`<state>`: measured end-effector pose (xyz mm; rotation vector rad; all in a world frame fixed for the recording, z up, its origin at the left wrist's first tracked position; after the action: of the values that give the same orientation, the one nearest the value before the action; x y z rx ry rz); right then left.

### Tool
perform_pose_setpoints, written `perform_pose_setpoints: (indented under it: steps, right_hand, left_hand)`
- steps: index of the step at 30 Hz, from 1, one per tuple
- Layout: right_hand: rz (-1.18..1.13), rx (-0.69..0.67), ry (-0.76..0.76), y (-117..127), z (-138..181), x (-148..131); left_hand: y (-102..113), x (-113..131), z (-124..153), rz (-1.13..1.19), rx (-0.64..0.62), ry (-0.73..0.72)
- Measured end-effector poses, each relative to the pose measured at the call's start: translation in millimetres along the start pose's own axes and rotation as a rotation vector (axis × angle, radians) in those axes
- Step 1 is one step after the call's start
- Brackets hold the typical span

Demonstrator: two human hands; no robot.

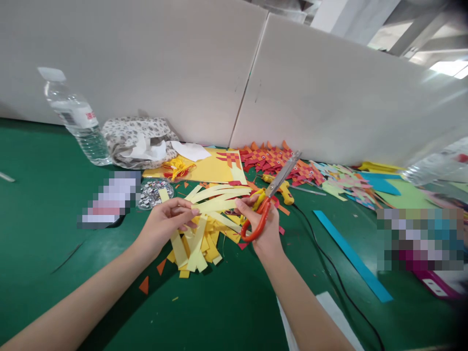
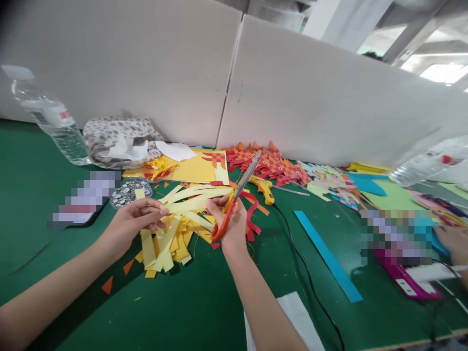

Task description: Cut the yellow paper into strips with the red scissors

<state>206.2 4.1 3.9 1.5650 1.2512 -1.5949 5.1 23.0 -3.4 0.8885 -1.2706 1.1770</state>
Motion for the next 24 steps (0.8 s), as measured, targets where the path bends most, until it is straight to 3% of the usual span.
perform_pose_setpoints:
  steps: [8,12,17,21,24]
  right_hand:
    - [0.000,0.004,0.003,0.3,0.0,-0.2]
    - [0.033,-0.014,-0.020,-0.2,-0.9,-2.8]
    - [0.026,-0.246,-0.140,-3.3,3.0,-7.8]
    - [0.087,-0.470,-0.232,-7.5,9.7,-9.4]
    - [0.100,-0.510,-0.272,-9.6,11.9,-8.5]
  left_hand:
    - [-3.0,3.8,1.8,0.017,0.000,0.017]
    - [-0.5,3.8,0.6,0.076,-0.100,0.029]
    - [0.4,5.9,3.5,0.029,-0.325,0.095]
    - [-5.4,5.9,6.8,-0.193,-0.374,0.156]
    - [-10.2,3.7,7.5,-0.207,-0.382,0.196]
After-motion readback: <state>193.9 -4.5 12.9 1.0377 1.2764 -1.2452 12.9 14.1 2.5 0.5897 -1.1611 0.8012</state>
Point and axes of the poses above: each hand's wrist, its own z-axis away from the middle knuckle, its own y-axis out of the back of the hand, x = y × z, the point moved 1 cm from there along -z, towards the middle knuckle, and after that the axes turned 2 degrees about z, right-handed, at the moved point
